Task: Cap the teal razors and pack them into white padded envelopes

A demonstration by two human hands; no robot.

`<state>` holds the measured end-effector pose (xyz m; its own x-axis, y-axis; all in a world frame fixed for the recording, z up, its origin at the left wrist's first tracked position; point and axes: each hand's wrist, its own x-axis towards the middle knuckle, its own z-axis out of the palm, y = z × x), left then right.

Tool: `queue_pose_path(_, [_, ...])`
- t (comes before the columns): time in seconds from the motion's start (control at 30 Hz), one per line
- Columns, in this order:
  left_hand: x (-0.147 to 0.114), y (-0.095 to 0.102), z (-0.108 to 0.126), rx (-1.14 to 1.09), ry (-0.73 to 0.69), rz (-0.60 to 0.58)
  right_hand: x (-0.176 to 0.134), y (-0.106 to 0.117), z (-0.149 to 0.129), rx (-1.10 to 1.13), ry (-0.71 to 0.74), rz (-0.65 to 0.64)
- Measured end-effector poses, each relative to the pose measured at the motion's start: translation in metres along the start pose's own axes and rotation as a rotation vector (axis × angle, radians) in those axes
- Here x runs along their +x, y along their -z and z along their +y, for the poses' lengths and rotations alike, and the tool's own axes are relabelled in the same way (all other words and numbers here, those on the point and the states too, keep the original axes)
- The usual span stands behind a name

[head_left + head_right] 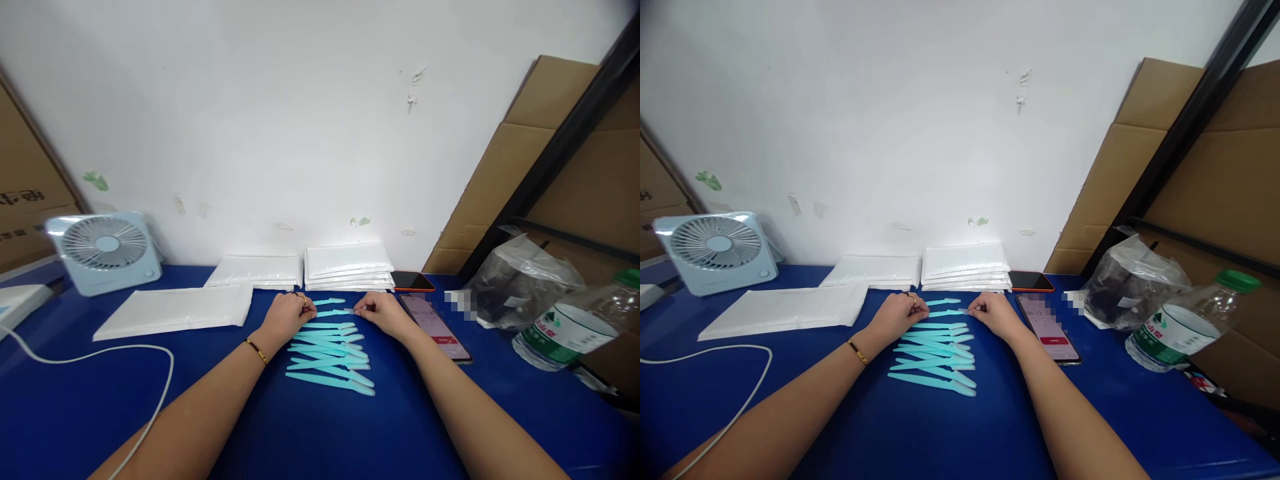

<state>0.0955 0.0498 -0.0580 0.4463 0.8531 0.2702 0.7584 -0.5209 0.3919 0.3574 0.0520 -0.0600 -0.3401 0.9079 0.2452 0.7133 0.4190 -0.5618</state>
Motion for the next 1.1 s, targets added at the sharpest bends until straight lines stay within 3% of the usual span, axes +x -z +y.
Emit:
queue_pose_path(0.37, [0.001, 0.001, 0.002, -0.004, 0.003, -0.026, 0.005, -0.015, -0.016, -0.024, 0.059, 0.029])
queue_pose_path(0.53, [-0.005, 0.007, 0.013, 0.062, 0.034, 0.069, 0.002, -0.006, -0.025, -0.053, 0.062, 0.041])
queue_pose_path(0.6, [-0.009, 0.011, 0.017, 0.042, 0.036, -0.034, -0.001, -0.002, -0.029, 0.006, 0.027, -0.089])
queue_pose_path(0.7, [-0.017, 0.017, 0.026, 0.039, -0.021, -0.307, -0.01, 0.006, -0.038, 0.059, -0.002, -0.362])
queue_pose_path(0.77, [-0.024, 0.022, 0.035, 0.078, -0.065, -0.422, -0.019, 0.012, -0.046, 0.056, 0.022, -0.475])
queue_pose_path(0.87, [-0.033, 0.027, 0.053, 0.153, -0.089, -0.454, -0.037, 0.017, -0.06, 0.013, 0.064, -0.519])
queue_pose_path(1.1, [-0.06, 0.023, 0.09, 0.253, -0.121, -0.383, -0.075, 0.012, -0.084, -0.104, 0.083, -0.422])
